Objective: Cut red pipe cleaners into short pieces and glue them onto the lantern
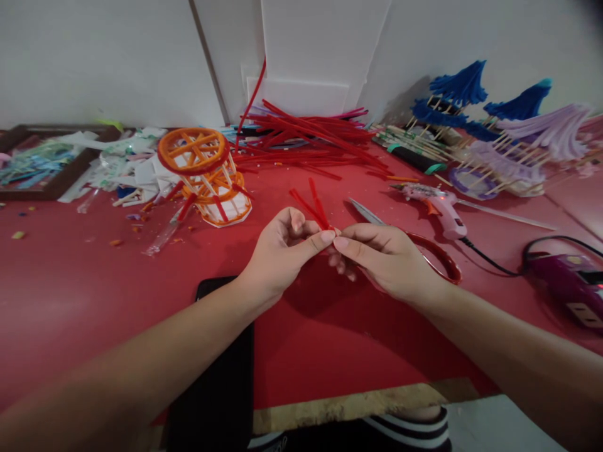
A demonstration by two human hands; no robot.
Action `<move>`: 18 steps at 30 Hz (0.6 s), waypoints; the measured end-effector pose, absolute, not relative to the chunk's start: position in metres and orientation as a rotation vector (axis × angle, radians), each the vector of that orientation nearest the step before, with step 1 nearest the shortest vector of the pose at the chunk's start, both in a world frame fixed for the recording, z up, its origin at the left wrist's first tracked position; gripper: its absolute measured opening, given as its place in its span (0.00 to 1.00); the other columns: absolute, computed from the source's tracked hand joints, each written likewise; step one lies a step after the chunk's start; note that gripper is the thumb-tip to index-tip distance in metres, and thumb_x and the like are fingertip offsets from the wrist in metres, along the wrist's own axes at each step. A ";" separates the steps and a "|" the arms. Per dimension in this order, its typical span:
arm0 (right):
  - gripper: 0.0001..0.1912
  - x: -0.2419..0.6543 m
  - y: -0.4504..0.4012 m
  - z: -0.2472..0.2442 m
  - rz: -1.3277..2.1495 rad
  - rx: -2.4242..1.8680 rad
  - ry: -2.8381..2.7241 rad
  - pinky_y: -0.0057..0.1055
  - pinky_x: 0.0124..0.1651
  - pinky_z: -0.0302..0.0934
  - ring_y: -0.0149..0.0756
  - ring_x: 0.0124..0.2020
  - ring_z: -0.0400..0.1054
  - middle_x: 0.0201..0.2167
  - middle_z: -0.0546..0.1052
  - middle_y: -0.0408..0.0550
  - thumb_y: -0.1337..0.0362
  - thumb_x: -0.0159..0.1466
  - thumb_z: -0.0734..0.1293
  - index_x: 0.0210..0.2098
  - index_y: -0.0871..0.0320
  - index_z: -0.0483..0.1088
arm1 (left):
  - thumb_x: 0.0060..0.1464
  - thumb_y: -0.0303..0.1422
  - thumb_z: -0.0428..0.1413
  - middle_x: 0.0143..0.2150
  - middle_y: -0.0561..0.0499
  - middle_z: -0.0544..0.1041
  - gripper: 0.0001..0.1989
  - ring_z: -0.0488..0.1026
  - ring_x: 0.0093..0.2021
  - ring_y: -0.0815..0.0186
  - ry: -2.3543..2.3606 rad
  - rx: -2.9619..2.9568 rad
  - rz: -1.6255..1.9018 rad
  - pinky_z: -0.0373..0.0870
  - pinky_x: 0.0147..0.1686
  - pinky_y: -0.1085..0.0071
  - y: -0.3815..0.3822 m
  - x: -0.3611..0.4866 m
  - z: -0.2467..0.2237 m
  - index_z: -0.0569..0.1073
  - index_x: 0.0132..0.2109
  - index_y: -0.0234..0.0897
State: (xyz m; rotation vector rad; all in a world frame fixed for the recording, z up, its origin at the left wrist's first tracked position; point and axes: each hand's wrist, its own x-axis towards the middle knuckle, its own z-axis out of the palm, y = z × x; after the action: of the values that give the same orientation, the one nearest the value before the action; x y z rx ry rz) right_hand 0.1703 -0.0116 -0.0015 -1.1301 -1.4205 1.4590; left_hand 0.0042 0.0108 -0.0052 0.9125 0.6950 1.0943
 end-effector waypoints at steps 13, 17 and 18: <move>0.10 0.165 -0.019 0.001 0.521 -1.321 -1.857 0.25 0.23 0.52 0.25 0.20 0.60 0.20 0.72 0.39 0.64 0.64 0.65 0.26 0.57 0.69 | 0.41 0.29 0.70 0.24 0.58 0.76 0.18 0.75 0.27 0.75 0.809 0.972 1.157 0.73 0.31 0.79 0.005 0.005 -0.005 0.66 0.27 0.36; 0.07 0.169 -0.017 -0.003 0.376 -1.201 -1.987 0.28 0.31 0.61 0.30 0.27 0.69 0.28 0.78 0.45 0.65 0.65 0.63 0.31 0.56 0.71 | 0.40 0.31 0.70 0.24 0.58 0.75 0.19 0.76 0.28 0.72 0.797 0.846 1.116 0.75 0.29 0.77 0.007 0.005 -0.004 0.65 0.28 0.37; 0.06 0.170 -0.016 -0.004 0.341 -1.163 -2.023 0.29 0.34 0.63 0.32 0.30 0.71 0.30 0.79 0.45 0.65 0.65 0.63 0.33 0.55 0.71 | 0.40 0.31 0.70 0.24 0.58 0.74 0.19 0.76 0.28 0.72 0.804 0.825 1.110 0.76 0.29 0.77 0.007 0.005 -0.003 0.65 0.28 0.37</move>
State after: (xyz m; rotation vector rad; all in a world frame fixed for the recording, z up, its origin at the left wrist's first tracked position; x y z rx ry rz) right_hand 0.1702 -0.0157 -0.0041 -1.1632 -2.0231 0.3407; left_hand 0.0047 0.0075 -0.0030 0.8246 0.8038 1.1104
